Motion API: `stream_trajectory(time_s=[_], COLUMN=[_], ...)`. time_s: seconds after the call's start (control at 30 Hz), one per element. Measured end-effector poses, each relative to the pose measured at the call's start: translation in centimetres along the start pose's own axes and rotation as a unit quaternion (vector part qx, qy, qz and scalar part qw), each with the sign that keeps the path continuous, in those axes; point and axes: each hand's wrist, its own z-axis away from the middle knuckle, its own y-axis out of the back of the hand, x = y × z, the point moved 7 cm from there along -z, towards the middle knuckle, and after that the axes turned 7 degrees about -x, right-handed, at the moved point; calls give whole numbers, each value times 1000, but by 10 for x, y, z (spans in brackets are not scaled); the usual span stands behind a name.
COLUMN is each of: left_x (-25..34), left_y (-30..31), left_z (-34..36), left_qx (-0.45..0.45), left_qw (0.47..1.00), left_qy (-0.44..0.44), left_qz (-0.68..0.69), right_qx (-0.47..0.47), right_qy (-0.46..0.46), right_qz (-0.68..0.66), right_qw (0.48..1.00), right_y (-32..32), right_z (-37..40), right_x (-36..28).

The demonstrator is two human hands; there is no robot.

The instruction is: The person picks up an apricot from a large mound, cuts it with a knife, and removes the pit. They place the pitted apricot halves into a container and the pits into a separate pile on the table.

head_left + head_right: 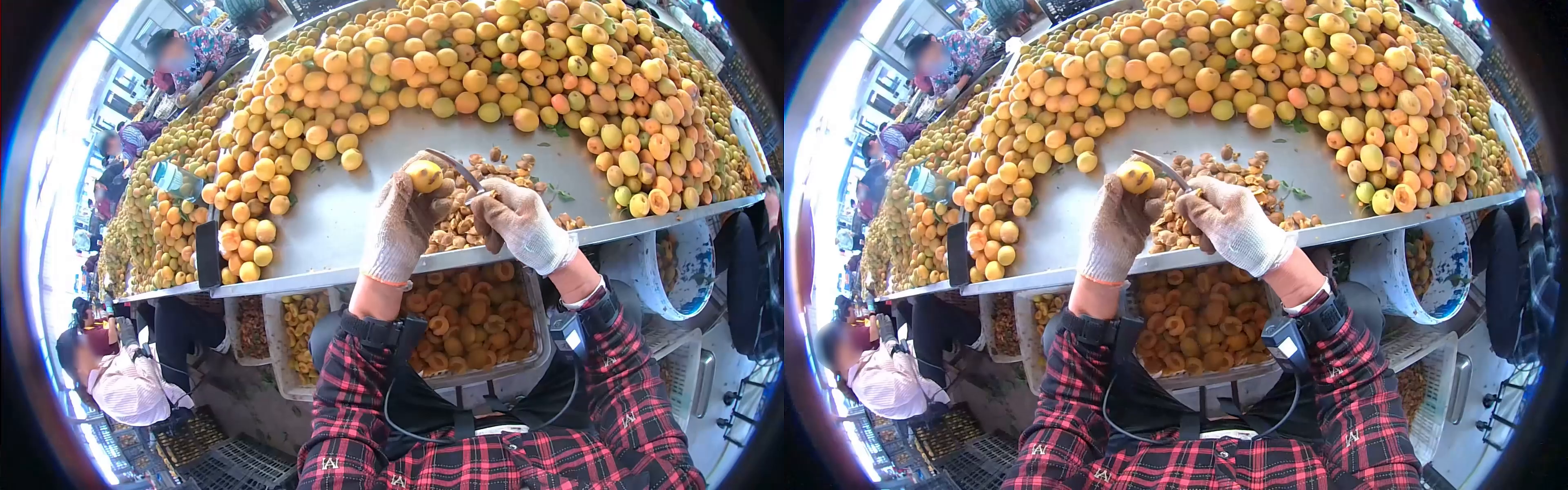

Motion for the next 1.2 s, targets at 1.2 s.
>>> stream_trajectory(time_s=[1.2], left_x=[7], left_y=[-18], left_z=[13], left_qx=[92], left_qw=[959], left_qy=[-33], left_qz=[-267], right_qx=[33], right_qy=[46], right_qz=[167], right_qw=[984], right_y=[-18], right_z=[-12], right_x=[3])
